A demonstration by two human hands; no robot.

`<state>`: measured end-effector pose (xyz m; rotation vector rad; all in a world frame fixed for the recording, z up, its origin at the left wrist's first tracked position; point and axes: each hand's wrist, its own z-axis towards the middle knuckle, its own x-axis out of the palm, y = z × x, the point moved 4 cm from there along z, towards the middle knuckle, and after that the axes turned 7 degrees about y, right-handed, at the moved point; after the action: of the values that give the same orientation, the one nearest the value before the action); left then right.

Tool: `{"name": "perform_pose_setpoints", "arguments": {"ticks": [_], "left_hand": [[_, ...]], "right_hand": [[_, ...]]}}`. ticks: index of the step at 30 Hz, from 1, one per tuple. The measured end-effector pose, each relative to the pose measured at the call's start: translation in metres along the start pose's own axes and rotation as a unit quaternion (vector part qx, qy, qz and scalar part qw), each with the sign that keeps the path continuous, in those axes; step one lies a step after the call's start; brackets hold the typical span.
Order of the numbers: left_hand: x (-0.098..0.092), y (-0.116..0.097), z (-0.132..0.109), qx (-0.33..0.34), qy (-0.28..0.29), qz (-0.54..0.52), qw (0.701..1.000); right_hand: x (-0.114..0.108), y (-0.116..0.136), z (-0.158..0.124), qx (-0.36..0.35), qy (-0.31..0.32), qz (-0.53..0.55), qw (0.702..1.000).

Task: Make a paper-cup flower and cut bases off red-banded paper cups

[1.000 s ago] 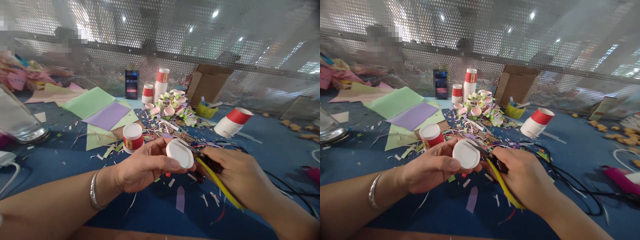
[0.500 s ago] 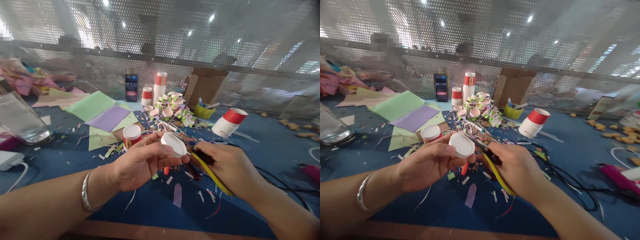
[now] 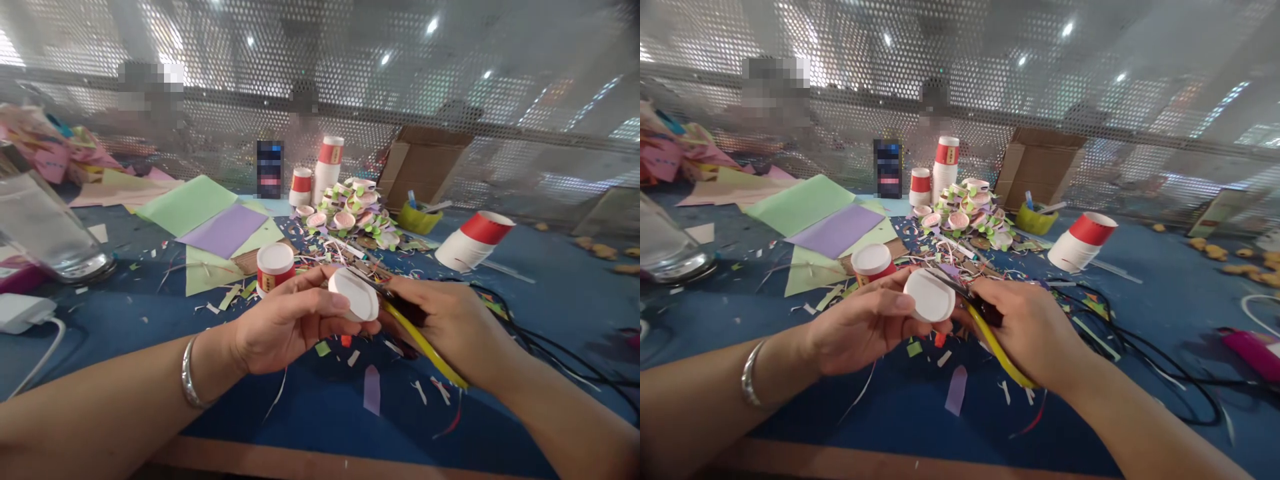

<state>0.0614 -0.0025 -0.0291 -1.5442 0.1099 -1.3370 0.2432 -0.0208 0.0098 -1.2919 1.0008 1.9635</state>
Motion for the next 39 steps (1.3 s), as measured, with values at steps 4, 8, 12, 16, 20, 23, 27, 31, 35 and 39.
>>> {"name": "perform_pose_setpoints", "arguments": {"ticks": [4, 8, 12, 16, 20, 23, 27, 31, 35, 39], "left_hand": [[-0.001, 0.001, -0.001, -0.007, 0.009, 0.013, 1.000], [-0.001, 0.001, -0.001, -0.019, 0.005, 0.016, 1.000], [0.001, 0.000, 0.000, -0.026, 0.009, 0.023, 0.999], [0.001, 0.001, 0.001, -0.037, -0.009, 0.030, 0.999], [0.002, 0.002, 0.001, -0.041, -0.020, 0.036, 0.998], [0.003, 0.003, 0.001, -0.053, -0.004, 0.037, 0.998], [0.002, 0.005, 0.001, -0.067, 0.015, 0.042, 0.997], [0.000, 0.005, 0.001, -0.067, 0.016, 0.051, 0.996], [0.001, 0.004, 0.000, -0.070, 0.019, 0.053, 0.996], [0.002, 0.004, 0.001, -0.072, 0.020, 0.050, 0.996]], "right_hand": [[0.000, 0.000, -0.002, -0.034, -0.025, -0.031, 0.999], [-0.001, 0.004, -0.005, -0.065, -0.052, -0.066, 0.994], [-0.002, 0.004, -0.008, -0.077, -0.077, -0.097, 0.989], [0.001, 0.000, -0.011, -0.078, -0.081, -0.114, 0.987], [0.005, -0.003, -0.013, -0.077, -0.096, -0.108, 0.987], [0.007, -0.004, -0.014, -0.071, -0.088, -0.089, 0.990], [0.008, -0.003, -0.014, -0.057, -0.057, -0.066, 0.995], [0.007, -0.003, -0.015, -0.050, -0.048, -0.056, 0.996], [0.007, -0.003, -0.017, -0.046, -0.056, -0.069, 0.995], [0.007, -0.003, -0.018, -0.058, -0.061, -0.086, 0.993]]}}
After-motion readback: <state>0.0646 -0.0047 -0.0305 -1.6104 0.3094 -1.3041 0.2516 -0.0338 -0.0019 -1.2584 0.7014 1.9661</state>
